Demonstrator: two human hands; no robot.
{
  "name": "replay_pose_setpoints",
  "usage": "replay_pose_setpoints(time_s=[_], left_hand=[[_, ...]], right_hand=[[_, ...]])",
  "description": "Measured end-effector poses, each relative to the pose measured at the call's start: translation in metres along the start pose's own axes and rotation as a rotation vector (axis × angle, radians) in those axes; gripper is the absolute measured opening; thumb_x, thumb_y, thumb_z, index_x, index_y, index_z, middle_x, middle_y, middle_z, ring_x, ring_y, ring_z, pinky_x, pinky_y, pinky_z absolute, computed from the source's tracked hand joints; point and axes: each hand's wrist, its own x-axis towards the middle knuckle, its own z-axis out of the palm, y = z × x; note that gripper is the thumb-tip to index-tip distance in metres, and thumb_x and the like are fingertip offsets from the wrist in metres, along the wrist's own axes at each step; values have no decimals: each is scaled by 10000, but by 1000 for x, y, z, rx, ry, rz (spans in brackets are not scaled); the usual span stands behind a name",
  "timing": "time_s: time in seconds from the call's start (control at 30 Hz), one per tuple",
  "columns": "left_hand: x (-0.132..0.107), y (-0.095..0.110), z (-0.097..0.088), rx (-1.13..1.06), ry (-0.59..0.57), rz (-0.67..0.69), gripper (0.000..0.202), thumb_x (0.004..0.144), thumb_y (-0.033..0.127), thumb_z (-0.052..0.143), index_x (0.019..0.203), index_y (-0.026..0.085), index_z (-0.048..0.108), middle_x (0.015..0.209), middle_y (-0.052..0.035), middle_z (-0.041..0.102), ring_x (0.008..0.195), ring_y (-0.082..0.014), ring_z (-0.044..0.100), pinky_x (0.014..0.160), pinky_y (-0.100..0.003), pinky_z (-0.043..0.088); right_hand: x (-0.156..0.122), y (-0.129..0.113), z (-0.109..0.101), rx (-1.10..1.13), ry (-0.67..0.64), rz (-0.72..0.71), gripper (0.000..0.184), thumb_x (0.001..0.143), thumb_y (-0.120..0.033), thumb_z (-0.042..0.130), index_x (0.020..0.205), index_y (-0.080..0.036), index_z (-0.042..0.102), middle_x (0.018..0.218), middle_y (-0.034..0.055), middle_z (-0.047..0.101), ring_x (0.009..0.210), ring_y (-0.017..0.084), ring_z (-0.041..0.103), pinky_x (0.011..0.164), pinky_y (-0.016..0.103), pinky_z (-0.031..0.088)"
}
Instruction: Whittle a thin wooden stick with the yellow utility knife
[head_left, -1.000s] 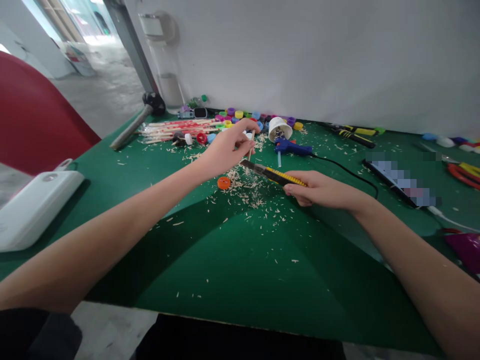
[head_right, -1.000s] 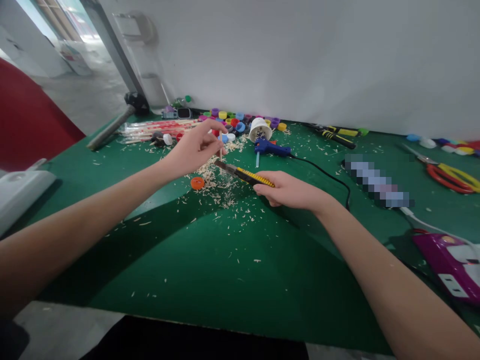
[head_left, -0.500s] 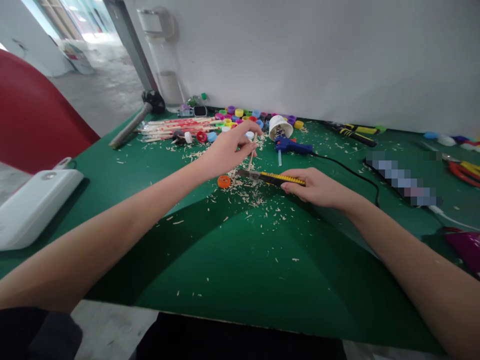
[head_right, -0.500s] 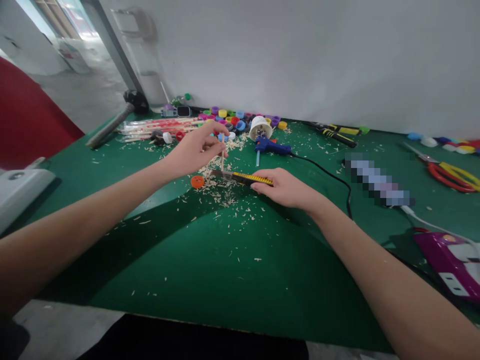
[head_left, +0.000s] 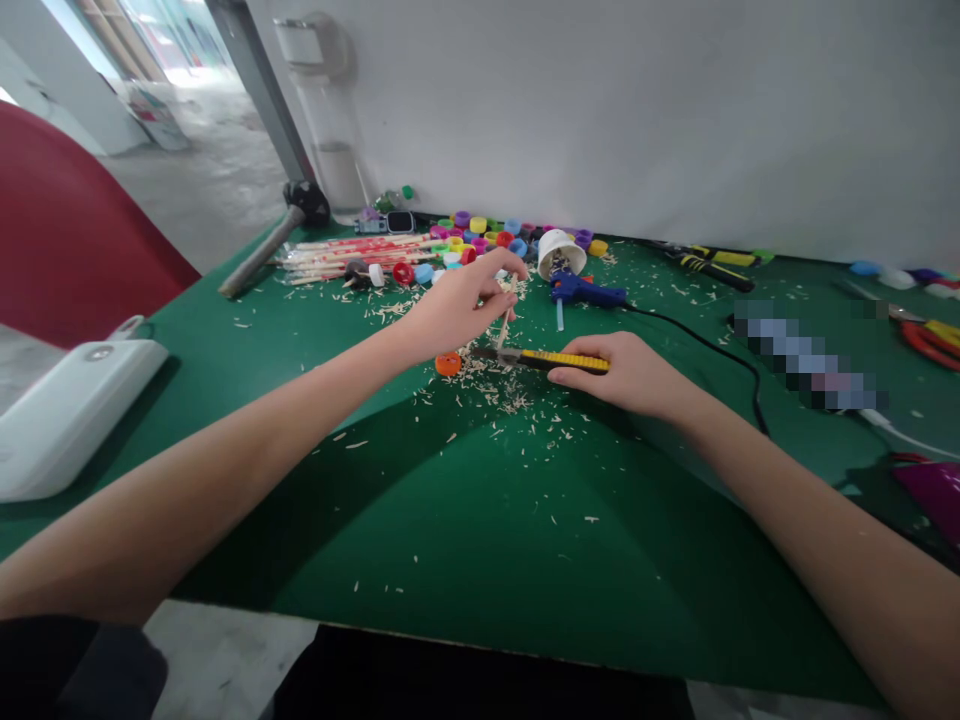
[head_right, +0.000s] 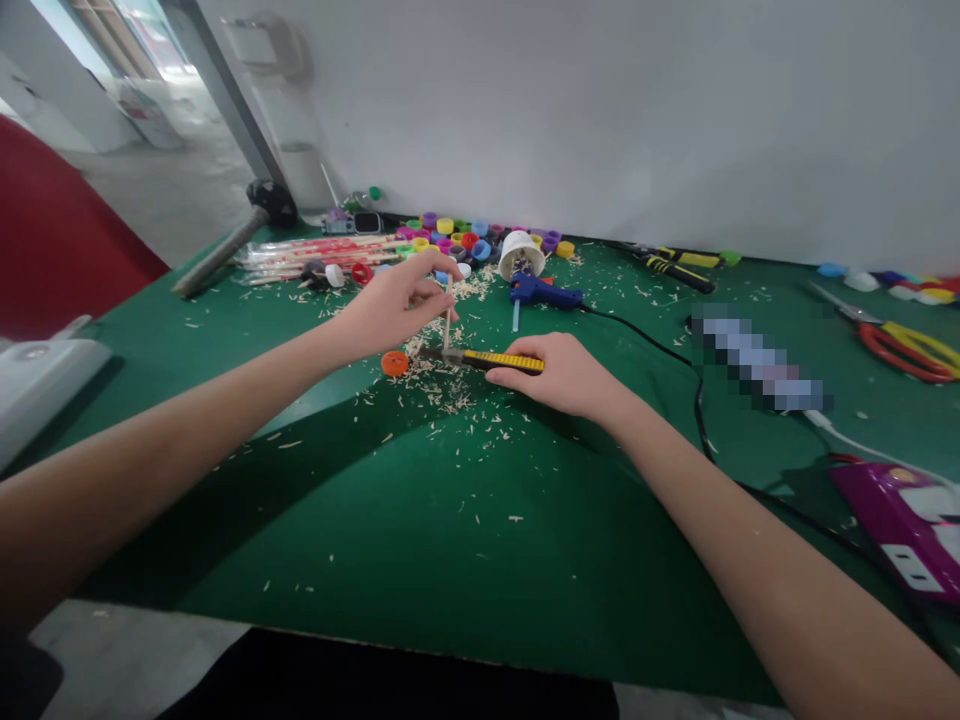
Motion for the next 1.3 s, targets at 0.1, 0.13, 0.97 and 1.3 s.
replay_pose_setpoints(time_s=[0.1, 0.13, 0.97, 1.3], left_hand=[[0, 2, 0, 10, -22, -3, 224, 930, 225, 414, 1149, 213, 460, 770, -1, 708, 506, -76, 482, 508, -245, 355], [0, 2, 0, 9, -26, -1, 228, 930, 229, 413, 1153, 214, 460, 773, -2, 707, 506, -77, 484, 506, -246, 353], [1, 2, 5, -26, -12, 28, 274, 923, 208, 425, 1191, 207, 479, 781, -13, 709, 522, -82, 507, 509, -245, 369], [0, 4, 5, -30, -13, 18, 266, 925, 214, 415, 1183, 209, 477, 792, -18, 706, 555, -88, 536, 540, -249, 397]], right_hand=[[-2, -2, 1, -125, 47, 19, 463, 784, -676, 529, 754, -233, 660, 620, 4, 596, 556, 147, 487, 526, 311, 314], [-3, -3, 0, -187, 58, 18, 458, 801, -668, 507, 777, -239, 665, 625, 7, 604, 559, 151, 489, 521, 311, 307], [-2, 2, 0, -406, -158, -141, 404, 949, -469, 288, 1094, -204, 557, 992, 97, 658, 812, 238, 592, 609, 352, 376], [-3, -1, -6, -300, -231, -107, 442, 936, -501, 296, 1118, -196, 560, 1024, 110, 646, 845, 246, 587, 679, 385, 422]])
